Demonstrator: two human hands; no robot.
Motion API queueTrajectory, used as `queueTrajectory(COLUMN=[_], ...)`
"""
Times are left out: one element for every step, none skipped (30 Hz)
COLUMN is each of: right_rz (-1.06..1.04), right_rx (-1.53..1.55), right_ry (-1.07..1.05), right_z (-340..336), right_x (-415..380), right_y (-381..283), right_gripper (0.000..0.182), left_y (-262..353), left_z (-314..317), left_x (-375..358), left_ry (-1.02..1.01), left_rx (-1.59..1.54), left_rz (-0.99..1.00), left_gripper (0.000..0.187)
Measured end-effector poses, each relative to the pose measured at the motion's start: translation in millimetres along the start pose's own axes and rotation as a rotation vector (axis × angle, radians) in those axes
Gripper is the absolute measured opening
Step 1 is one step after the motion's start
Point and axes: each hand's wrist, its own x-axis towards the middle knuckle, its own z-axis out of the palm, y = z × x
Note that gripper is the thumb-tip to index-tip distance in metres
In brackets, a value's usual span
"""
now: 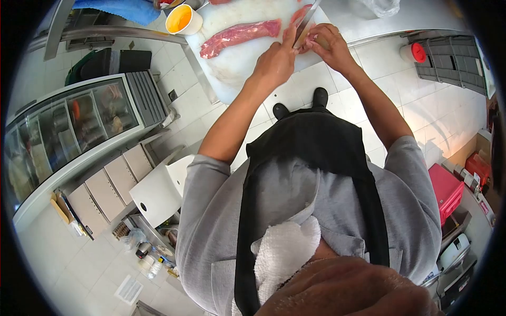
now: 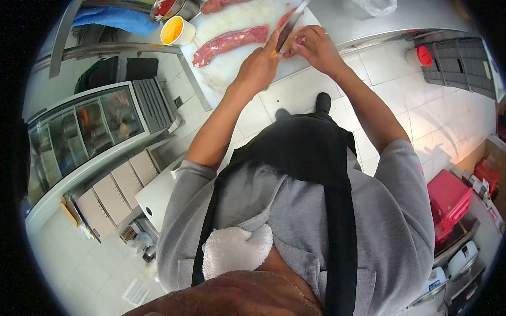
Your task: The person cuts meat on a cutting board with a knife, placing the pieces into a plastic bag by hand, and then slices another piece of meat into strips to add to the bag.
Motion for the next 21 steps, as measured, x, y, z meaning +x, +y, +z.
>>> queueTrajectory(right_rz=[-0.051, -0.103, -0.099, -0.099, -0.097, -0.091, -0.097, -0.102, -0.096, -0.107, -0.124, -0.133, -0.142, -0.157, -0.173, -0.135, -0.090, -0.085, -0.091, -0.096, -0.094], right_rx=[-0.016, -0.033, -0.030, -0.044, -0.057, -0.055, -0.083, -0.113, -0.114, -0.112, -0.111, -0.115, -0.101, -0.090, -0.104, -0.043, 0.024, 0.023, 0.010, -0.001, 0.004], right_ry=[0.019, 0.038, 0.038, 0.024, 0.009, 0.008, 0.005, 0.004, 0.002, -0.014, -0.025, -0.022, -0.027, -0.026, -0.014, -0.002, 0.004, 0.006, 0.034, 0.061, 0.059], right_z=[-0.1, -0.6, -1.5, -2.2, -1.5, 0.0, 1.0, 1.0, 0.0, 0.0, 0.9, 2.7, 3.9, 3.6, -1.3, -3.9, -4.9, -6.0, -6.6, -6.1, -5.3], right_x=[0.4, 1.1, 2.0, 3.2, 3.5, 2.9, 2.5, 3.0, 2.0, 1.2, 2.5, 4.5, 1.6, 1.9, 7.3, 4.2, -0.6, -1.0, -0.5, -0.3, 0.8], right_y=[2.3, 3.9, 2.2, -0.9, -3.1, -4.0, -3.7, -2.1, -1.3, -2.0, -3.3, -0.4, 1.6, 4.9, 2.8, -1.3, -4.8, -4.4, -4.1, -3.7, -2.3], right_gripper=[0.026, 0.026, 0.026, 0.025, 0.024, 0.024, 0.023, 0.022, 0.022, 0.022, 0.021, 0.021, 0.021, 0.021, 0.021, 0.020, 0.020, 0.020, 0.019, 0.019, 0.019], left_y=[3.5, 7.2, 10.0, 12.4, 14.1, 14.6, 12.3, 8.1, 5.9, 3.6, -2.3, -7.6, -8.6, -11.8, -12.9, -13.7, -15.0, -14.2, -3.6, 4.1, 10.4], left_z=[-4.5, -8.8, -12.4, -15.3, -17.6, -17.9, -10.2, 4.7, 18.8, 32.3, 44.7, 48.9, 43.9, 34.9, 23.2, 19.1, 19.7, 18.6, 7.2, 3.1, -0.4], left_x=[-13.0, -24.5, -33.3, -40.9, -47.3, -49.1, -46.4, -41.2, -36.2, -22.4, 1.5, 21.6, 27.6, 36.2, 46.0, 42.5, 28.7, 13.7, -0.7, -14.0, -25.1], left_ry=[-0.007, -0.030, -0.053, -0.057, -0.087, -0.118, -0.124, -0.122, -0.121, -0.123, -0.020, 0.086, 0.095, 0.069, 0.046, 0.047, 0.107, 0.169, 0.048, 0.042, -0.012], left_rx=[0.003, 0.026, 0.049, 0.050, 0.036, 0.021, 0.020, 0.031, 0.040, 0.034, -0.023, -0.077, -0.083, -0.099, -0.107, -0.104, -0.085, -0.067, -0.028, -0.027, 0.008], left_rz=[-0.004, 0.000, 0.005, 0.002, -0.008, -0.018, -0.019, -0.035, -0.053, -0.060, 0.013, 0.098, 0.095, 0.125, 0.168, 0.181, 0.174, 0.163, 0.043, 0.038, 0.009], left_gripper=[0.065, 0.065, 0.066, 0.066, 0.067, 0.068, 0.068, 0.067, 0.067, 0.067, 0.067, 0.067, 0.067, 0.066, 0.065, 0.065, 0.065, 0.064, 0.066, 0.066, 0.066])
